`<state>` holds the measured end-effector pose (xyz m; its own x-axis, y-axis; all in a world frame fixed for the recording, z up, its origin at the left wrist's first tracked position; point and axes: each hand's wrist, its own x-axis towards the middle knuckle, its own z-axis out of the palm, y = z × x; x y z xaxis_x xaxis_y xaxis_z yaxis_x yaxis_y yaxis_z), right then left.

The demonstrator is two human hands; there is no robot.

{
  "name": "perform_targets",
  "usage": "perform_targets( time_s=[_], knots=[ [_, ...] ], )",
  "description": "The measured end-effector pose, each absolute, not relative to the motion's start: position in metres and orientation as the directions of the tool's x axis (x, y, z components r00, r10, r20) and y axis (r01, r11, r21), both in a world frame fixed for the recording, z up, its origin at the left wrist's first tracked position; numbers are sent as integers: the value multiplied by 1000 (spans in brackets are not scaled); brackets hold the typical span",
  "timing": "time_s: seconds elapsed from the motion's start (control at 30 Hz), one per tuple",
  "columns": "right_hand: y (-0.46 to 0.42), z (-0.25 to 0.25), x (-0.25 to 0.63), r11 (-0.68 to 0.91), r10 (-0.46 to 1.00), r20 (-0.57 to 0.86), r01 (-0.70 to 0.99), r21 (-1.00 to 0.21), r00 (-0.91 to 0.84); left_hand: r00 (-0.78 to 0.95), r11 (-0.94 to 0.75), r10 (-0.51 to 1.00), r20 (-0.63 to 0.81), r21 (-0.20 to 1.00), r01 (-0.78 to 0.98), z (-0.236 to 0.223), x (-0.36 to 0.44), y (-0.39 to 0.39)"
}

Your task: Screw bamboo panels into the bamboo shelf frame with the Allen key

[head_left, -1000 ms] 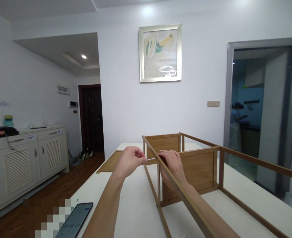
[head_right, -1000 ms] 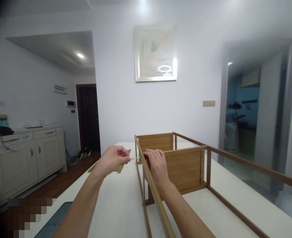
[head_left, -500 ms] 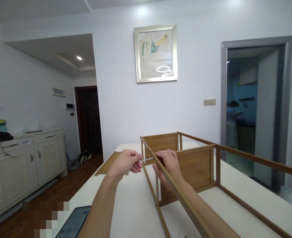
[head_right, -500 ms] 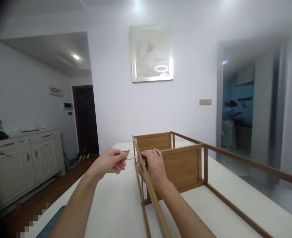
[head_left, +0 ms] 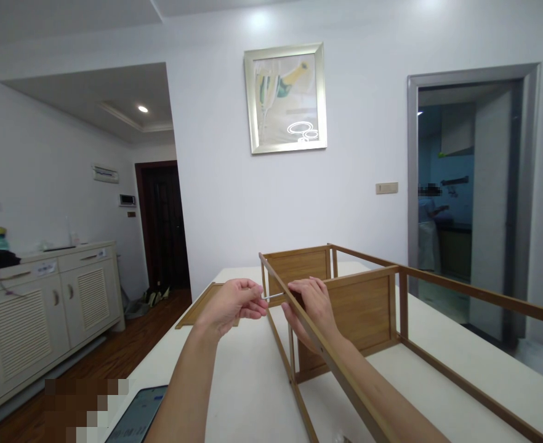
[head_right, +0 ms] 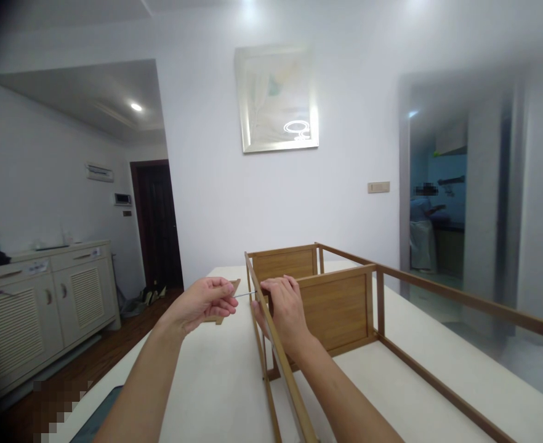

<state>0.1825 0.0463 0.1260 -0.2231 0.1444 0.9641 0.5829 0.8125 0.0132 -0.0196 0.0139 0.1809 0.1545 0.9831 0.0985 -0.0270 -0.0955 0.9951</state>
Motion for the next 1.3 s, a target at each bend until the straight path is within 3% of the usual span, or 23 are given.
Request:
perform_targets(
  time_s=[0.37,0.7,1.07,1.3],
  knots=[
    [46,127,182,811,142,967,585,9,-213,170,-220,963,207,974,61,177,-19,15],
    [45,127,182,815,134,966,579,18,-219,179,-122,981,77,960,252,179,-22,13],
    [46,127,180,808,80,978,587,47,-190,239,-277,950,200,895,350,175,-21,16],
    [47,127,180,802,84,980,596,41,-180,193,-199,971,141,924,326,179,-18,12]
  ],
)
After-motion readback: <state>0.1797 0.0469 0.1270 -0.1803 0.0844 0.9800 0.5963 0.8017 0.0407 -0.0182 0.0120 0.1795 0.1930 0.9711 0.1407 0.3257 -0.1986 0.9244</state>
